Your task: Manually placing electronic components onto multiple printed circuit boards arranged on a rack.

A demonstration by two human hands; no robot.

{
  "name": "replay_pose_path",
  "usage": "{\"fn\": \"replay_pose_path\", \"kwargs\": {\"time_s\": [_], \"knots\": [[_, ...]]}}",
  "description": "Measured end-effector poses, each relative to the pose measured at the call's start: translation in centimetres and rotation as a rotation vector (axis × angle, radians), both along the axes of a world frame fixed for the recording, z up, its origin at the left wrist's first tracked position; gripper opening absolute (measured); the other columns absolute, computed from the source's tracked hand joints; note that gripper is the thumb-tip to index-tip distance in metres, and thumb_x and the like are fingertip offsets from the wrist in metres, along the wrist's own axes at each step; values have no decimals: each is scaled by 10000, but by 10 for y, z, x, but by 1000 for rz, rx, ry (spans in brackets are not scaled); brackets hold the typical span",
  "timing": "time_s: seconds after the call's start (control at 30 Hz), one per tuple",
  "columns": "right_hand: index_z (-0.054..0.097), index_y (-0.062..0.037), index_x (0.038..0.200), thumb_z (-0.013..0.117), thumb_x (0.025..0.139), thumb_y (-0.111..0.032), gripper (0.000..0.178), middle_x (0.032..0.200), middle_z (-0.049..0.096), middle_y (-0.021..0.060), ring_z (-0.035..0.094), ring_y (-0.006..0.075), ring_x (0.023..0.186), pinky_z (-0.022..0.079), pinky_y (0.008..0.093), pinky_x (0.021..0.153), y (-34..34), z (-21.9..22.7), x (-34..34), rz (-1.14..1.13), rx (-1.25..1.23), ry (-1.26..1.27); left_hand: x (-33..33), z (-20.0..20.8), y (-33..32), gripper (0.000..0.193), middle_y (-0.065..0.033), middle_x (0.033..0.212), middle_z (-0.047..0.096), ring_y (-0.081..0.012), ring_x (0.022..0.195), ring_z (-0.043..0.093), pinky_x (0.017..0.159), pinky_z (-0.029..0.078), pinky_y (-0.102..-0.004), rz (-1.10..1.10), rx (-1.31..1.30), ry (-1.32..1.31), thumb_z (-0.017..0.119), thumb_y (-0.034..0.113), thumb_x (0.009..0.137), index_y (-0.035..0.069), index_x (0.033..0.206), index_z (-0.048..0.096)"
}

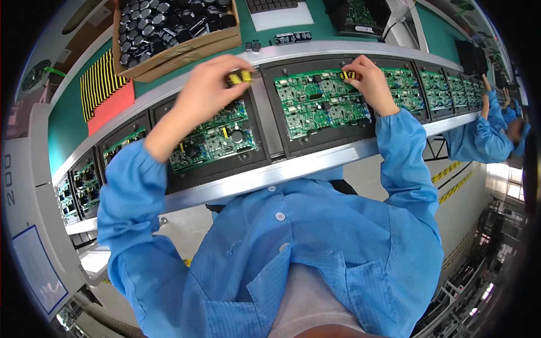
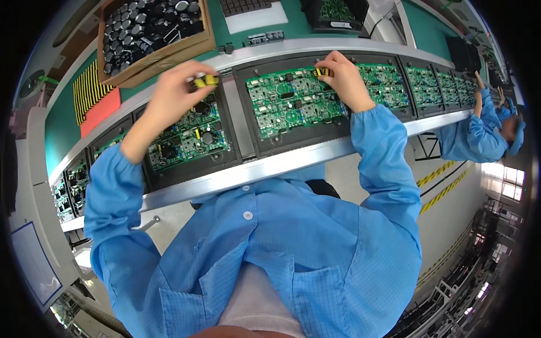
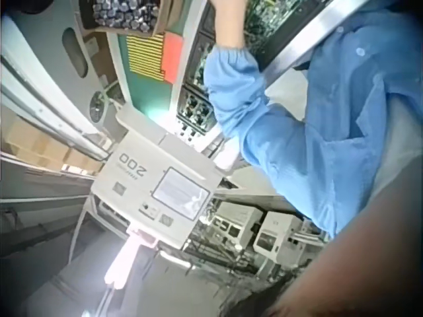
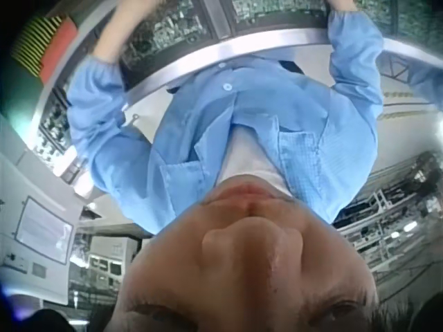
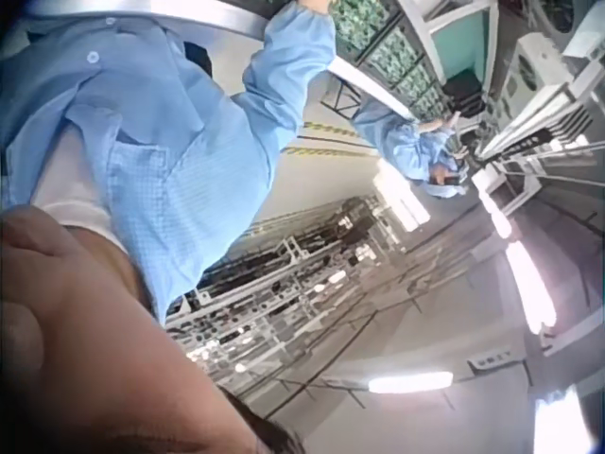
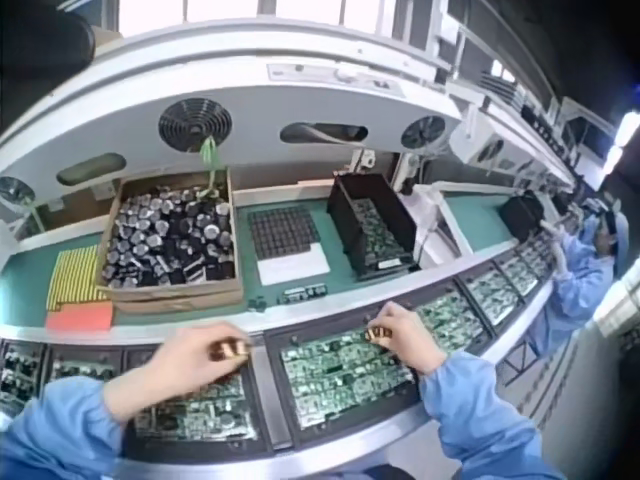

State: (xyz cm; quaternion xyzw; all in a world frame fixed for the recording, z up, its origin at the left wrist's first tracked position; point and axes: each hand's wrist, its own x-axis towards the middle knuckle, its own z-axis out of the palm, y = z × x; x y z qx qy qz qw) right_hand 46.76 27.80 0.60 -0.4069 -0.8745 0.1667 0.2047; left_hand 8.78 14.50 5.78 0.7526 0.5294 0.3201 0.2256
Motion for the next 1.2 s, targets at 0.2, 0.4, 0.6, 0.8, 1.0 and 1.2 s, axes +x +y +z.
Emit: {"fn": "replay_pose_path", "kwargs": {"time_s": [0.2, 0.4, 0.6, 0.8, 1.0, 1.2], "knots": [[738, -64, 1078, 808, 794, -19, 296, 979, 580, 62, 611, 231, 768, 533, 382, 723, -6, -15, -2, -15, 58, -18, 76, -45, 55, 220, -27, 1029, 733, -279, 1039, 673, 843, 565, -421, -116, 123, 391, 767, 226, 863, 155, 1066, 720], [729, -68, 1100, 804, 801, -32, 311, 1022, 592, 68, 650, 266, 838, 544, 408, 741, -5, -20, -1, -9, 129, 4, 92, -48, 63, 227, 1, 987, 737, -241, 1020, 662, 815, 569, -415, -141, 57, 529, 770, 270, 866, 175, 1069, 732], [726, -67, 1108, 787, 816, -36, 300, 1072, 597, 76, 668, 313, 908, 551, 445, 774, -4, -21, 0, 7, 118, -13, 102, -54, 64, 219, 13, 955, 739, -232, 1006, 665, 797, 573, -402, -121, 61, 548, 775, 277, 852, 183, 1048, 749], [723, -54, 1111, 779, 823, -35, 294, 1083, 597, 86, 670, 329, 934, 556, 453, 796, -4, -22, 0, 22, 133, -41, 99, -64, 69, 244, -42, 1029, 728, -269, 957, 688, 809, 576, -417, -188, 157, 531, 781, 246, 850, 149, 1074, 762], [726, -45, 1117, 762, 828, 26, 299, 1083, 628, 77, 672, 259, 882, 556, 378, 780, -5, -2, 17, 67, 60, 49, 92, -37, 63, 262, -82, 1043, 718, -290, 844, 697, 763, 567, -392, -149, 165, 414, 792, 229, 846, 67, 1050, 760], [734, -73, 1166, 780, 813, 53, 377, 1057, 677, 82, 644, 172, 821, 545, 303, 755, -42, 5, 47, 171, -132, 136, 108, -30, 27, 208, -106, 907, 693, -255, 805, 693, 721, 568, -350, -314, -193, -42, 839, 100, 782, 31, 963, 763]]}}
